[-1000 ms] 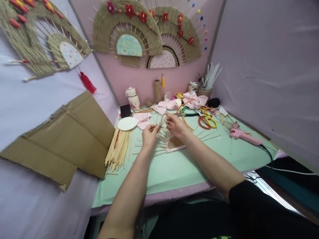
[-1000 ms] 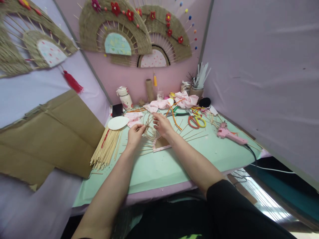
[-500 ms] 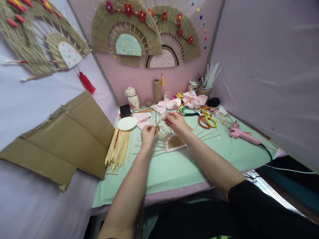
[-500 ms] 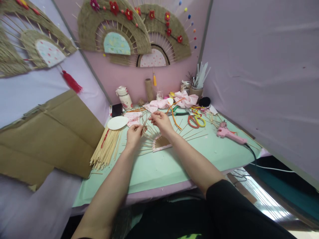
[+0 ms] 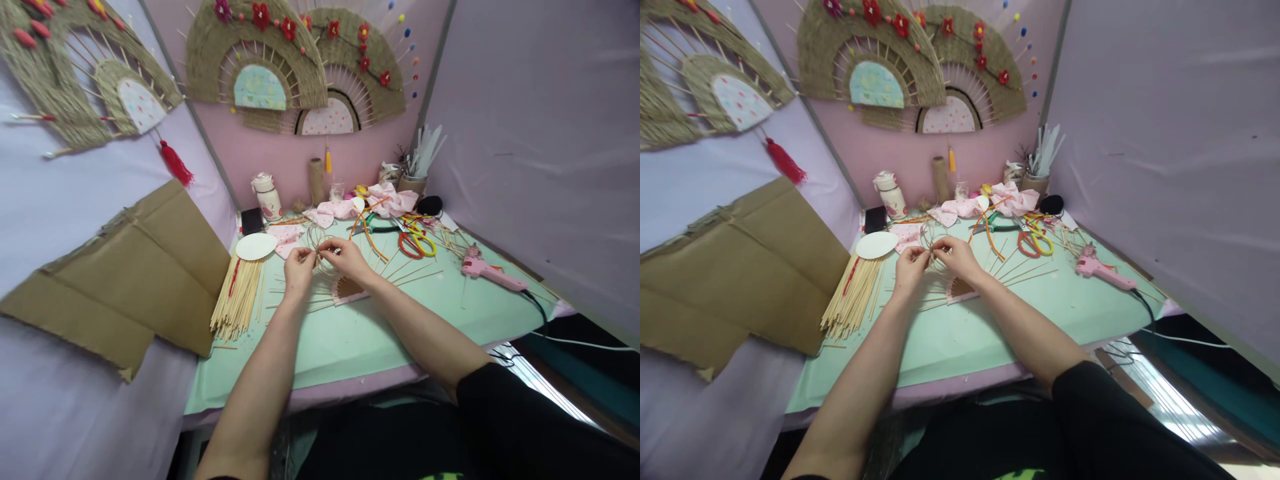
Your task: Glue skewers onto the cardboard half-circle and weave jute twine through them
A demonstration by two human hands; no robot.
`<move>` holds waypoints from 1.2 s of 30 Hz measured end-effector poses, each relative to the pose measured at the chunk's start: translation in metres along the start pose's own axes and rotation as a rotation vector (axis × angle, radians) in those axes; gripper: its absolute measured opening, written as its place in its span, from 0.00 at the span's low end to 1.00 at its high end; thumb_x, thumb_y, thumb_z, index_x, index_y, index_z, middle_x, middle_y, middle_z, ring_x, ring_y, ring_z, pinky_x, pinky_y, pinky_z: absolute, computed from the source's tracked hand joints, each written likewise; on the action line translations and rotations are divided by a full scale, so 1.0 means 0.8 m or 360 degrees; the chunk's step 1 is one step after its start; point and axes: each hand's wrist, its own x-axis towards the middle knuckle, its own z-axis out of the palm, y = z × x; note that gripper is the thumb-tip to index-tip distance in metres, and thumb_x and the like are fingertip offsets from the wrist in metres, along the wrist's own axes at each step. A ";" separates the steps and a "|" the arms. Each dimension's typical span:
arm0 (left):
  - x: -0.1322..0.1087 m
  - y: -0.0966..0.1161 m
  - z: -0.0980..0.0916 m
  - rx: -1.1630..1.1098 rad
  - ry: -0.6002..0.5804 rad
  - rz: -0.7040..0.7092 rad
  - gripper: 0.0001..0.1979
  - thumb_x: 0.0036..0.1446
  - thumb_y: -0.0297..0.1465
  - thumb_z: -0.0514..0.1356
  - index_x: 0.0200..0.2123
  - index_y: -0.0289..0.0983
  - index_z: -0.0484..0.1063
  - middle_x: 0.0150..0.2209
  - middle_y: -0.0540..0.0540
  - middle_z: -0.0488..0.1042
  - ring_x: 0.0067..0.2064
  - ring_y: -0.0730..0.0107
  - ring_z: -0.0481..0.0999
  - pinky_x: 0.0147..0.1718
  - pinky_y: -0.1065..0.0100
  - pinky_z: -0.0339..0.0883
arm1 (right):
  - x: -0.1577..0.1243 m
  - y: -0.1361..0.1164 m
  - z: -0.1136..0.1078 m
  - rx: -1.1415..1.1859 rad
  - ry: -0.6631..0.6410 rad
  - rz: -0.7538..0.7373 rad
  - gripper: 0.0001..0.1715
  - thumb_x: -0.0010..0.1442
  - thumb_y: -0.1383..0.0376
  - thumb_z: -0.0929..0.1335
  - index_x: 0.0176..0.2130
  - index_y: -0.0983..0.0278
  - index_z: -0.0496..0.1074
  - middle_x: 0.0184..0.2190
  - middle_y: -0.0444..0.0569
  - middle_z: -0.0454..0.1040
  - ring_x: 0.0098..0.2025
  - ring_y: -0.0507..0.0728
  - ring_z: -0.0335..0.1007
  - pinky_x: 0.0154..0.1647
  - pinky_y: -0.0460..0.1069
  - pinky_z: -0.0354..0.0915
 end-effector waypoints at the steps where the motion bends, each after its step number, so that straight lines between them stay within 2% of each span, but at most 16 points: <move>1: 0.000 0.000 0.000 -0.0006 -0.0007 0.0010 0.06 0.44 0.28 0.63 0.27 0.35 0.68 0.24 0.52 0.69 0.26 0.76 0.67 0.29 0.73 0.61 | 0.000 0.001 0.001 0.0004 0.0007 0.0005 0.05 0.51 0.66 0.68 0.30 0.61 0.76 0.28 0.44 0.76 0.33 0.53 0.68 0.38 0.48 0.61; 7: -0.002 0.001 0.001 -0.0146 -0.0065 0.0049 0.11 0.43 0.31 0.65 0.31 0.34 0.68 0.28 0.49 0.72 0.30 0.74 0.71 0.33 0.71 0.64 | -0.002 -0.001 0.003 0.0007 0.0051 -0.0055 0.04 0.49 0.68 0.68 0.27 0.61 0.74 0.28 0.44 0.74 0.33 0.53 0.67 0.37 0.47 0.61; 11: -0.001 -0.002 -0.001 -0.0211 -0.0158 0.0007 0.12 0.41 0.32 0.67 0.29 0.33 0.69 0.28 0.48 0.73 0.31 0.73 0.72 0.35 0.70 0.65 | -0.002 0.001 0.006 0.0060 0.0045 -0.0068 0.03 0.50 0.66 0.67 0.28 0.62 0.73 0.28 0.44 0.73 0.32 0.52 0.67 0.37 0.48 0.62; 17: 0.001 -0.005 0.001 -0.0289 -0.0124 -0.0060 0.09 0.45 0.33 0.65 0.28 0.34 0.69 0.23 0.51 0.70 0.27 0.76 0.69 0.30 0.73 0.62 | -0.001 0.000 0.008 0.0445 0.0075 0.0210 0.06 0.45 0.63 0.71 0.27 0.63 0.73 0.26 0.44 0.74 0.30 0.51 0.68 0.35 0.48 0.64; 21: -0.002 0.000 0.005 -0.0476 -0.0113 -0.0188 0.11 0.45 0.32 0.65 0.30 0.35 0.67 0.23 0.53 0.70 0.24 0.79 0.68 0.26 0.75 0.60 | 0.001 -0.003 0.008 0.0675 0.0120 0.0375 0.09 0.42 0.63 0.72 0.27 0.64 0.73 0.24 0.43 0.73 0.28 0.51 0.68 0.34 0.47 0.65; 24: -0.006 0.005 0.006 -0.0602 -0.0165 -0.0262 0.14 0.44 0.31 0.66 0.34 0.35 0.69 0.29 0.50 0.74 0.29 0.76 0.74 0.31 0.72 0.65 | 0.000 -0.007 0.010 0.0714 0.0130 0.0355 0.10 0.42 0.62 0.73 0.27 0.63 0.72 0.24 0.43 0.73 0.28 0.51 0.69 0.35 0.48 0.66; 27: -0.006 0.007 0.005 -0.0638 -0.0222 -0.0339 0.15 0.42 0.30 0.68 0.36 0.34 0.71 0.33 0.47 0.76 0.33 0.73 0.76 0.38 0.69 0.68 | 0.002 -0.010 0.001 0.0644 0.0012 0.0311 0.13 0.42 0.59 0.74 0.28 0.63 0.71 0.25 0.43 0.74 0.28 0.51 0.68 0.33 0.47 0.65; 29: -0.005 0.007 0.003 -0.0649 -0.0193 -0.0357 0.14 0.41 0.29 0.68 0.33 0.33 0.72 0.32 0.46 0.77 0.33 0.73 0.77 0.38 0.70 0.69 | 0.009 -0.009 -0.021 0.0475 -0.0101 0.0298 0.15 0.44 0.56 0.73 0.30 0.63 0.72 0.25 0.44 0.74 0.28 0.51 0.68 0.31 0.47 0.65; 31: -0.002 0.007 0.000 -0.0667 -0.0169 -0.0374 0.13 0.40 0.28 0.69 0.32 0.33 0.73 0.33 0.45 0.78 0.33 0.74 0.77 0.35 0.72 0.68 | 0.018 -0.003 -0.060 0.0140 -0.0103 0.0280 0.15 0.49 0.54 0.72 0.30 0.63 0.74 0.25 0.45 0.74 0.28 0.52 0.68 0.30 0.47 0.64; 33: 0.000 0.007 -0.001 -0.0700 -0.0165 -0.0386 0.13 0.40 0.27 0.69 0.32 0.32 0.74 0.34 0.44 0.78 0.33 0.74 0.77 0.34 0.73 0.68 | 0.028 0.010 -0.111 -0.0404 0.0068 0.0283 0.11 0.52 0.56 0.71 0.29 0.62 0.74 0.26 0.47 0.74 0.30 0.54 0.69 0.31 0.48 0.63; 35: 0.002 0.009 -0.002 -0.0720 -0.0164 -0.0385 0.12 0.40 0.26 0.68 0.32 0.32 0.75 0.34 0.44 0.78 0.33 0.75 0.77 0.34 0.74 0.69 | 0.034 0.029 -0.165 -0.1092 0.0273 0.0464 0.10 0.48 0.60 0.73 0.24 0.62 0.72 0.25 0.50 0.74 0.32 0.57 0.70 0.33 0.49 0.62; 36: 0.002 0.009 -0.002 -0.0718 -0.0159 -0.0384 0.11 0.41 0.26 0.68 0.32 0.32 0.75 0.34 0.44 0.78 0.33 0.75 0.77 0.34 0.74 0.69 | 0.035 0.039 -0.189 -0.1184 0.0312 0.0531 0.09 0.45 0.63 0.75 0.22 0.64 0.72 0.25 0.53 0.74 0.33 0.59 0.71 0.34 0.50 0.62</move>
